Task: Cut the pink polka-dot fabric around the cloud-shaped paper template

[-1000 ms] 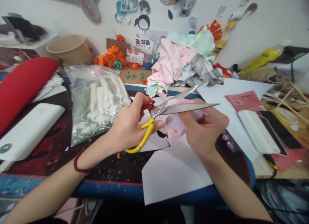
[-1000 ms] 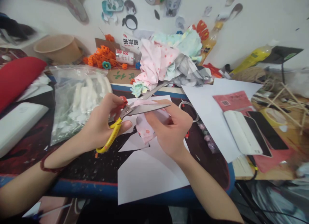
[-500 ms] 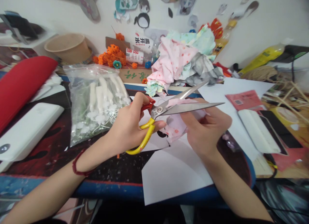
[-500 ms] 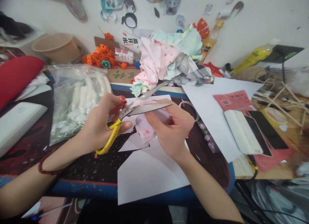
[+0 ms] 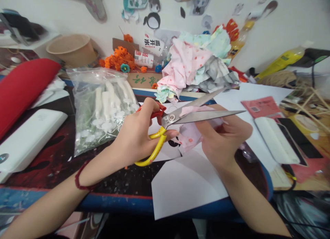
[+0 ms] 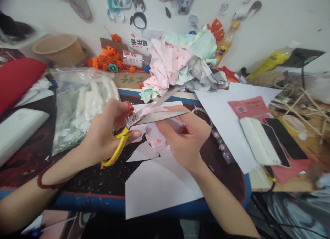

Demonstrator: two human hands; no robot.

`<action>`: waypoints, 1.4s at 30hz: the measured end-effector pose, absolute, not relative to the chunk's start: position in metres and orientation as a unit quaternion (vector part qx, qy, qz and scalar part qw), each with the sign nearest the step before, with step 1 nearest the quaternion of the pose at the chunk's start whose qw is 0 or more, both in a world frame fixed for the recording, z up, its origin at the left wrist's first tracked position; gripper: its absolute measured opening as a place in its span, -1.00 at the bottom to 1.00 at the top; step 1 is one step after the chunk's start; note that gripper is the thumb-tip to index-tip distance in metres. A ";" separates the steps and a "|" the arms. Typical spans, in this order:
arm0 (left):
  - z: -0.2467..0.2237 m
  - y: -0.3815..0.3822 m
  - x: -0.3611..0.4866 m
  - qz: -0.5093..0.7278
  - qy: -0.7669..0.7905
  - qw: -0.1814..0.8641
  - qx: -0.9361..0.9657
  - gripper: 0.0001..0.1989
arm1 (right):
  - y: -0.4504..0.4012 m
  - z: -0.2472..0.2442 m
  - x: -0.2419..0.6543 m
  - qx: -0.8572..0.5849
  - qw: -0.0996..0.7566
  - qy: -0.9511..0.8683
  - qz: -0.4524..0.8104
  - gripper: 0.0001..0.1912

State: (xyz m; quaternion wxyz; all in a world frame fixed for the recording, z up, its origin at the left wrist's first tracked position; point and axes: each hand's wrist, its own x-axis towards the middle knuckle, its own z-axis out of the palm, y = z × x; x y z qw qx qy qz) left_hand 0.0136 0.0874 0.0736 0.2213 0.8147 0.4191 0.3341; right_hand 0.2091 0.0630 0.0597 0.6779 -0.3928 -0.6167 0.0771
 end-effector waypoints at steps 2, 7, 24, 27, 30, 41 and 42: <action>0.072 0.087 0.013 0.331 0.419 0.221 0.816 -0.60 | 0.062 0.060 0.209 -0.396 0.679 -0.614 0.074 -0.74; 0.070 0.088 0.011 0.345 0.403 0.200 0.824 -0.58 | 0.063 0.060 0.210 -0.390 0.675 -0.623 0.061 -0.75; 0.074 0.087 0.007 0.353 0.382 0.129 0.844 -0.56 | 0.062 0.063 0.222 -0.363 0.654 -0.663 0.017 -0.76; 0.075 0.086 0.007 0.353 0.381 0.135 0.844 -0.57 | 0.062 0.064 0.222 -0.375 0.648 -0.663 0.011 -0.79; 0.075 0.086 0.007 0.354 0.378 0.119 0.847 -0.56 | 0.062 0.065 0.222 -0.380 0.642 -0.666 0.009 -0.81; 0.074 0.087 0.004 0.352 0.368 0.099 0.855 -0.56 | 0.062 0.067 0.223 -0.352 0.647 -0.677 0.019 -0.76; 0.075 0.087 0.004 0.351 0.366 0.095 0.857 -0.55 | 0.062 0.067 0.223 -0.354 0.646 -0.676 0.020 -0.77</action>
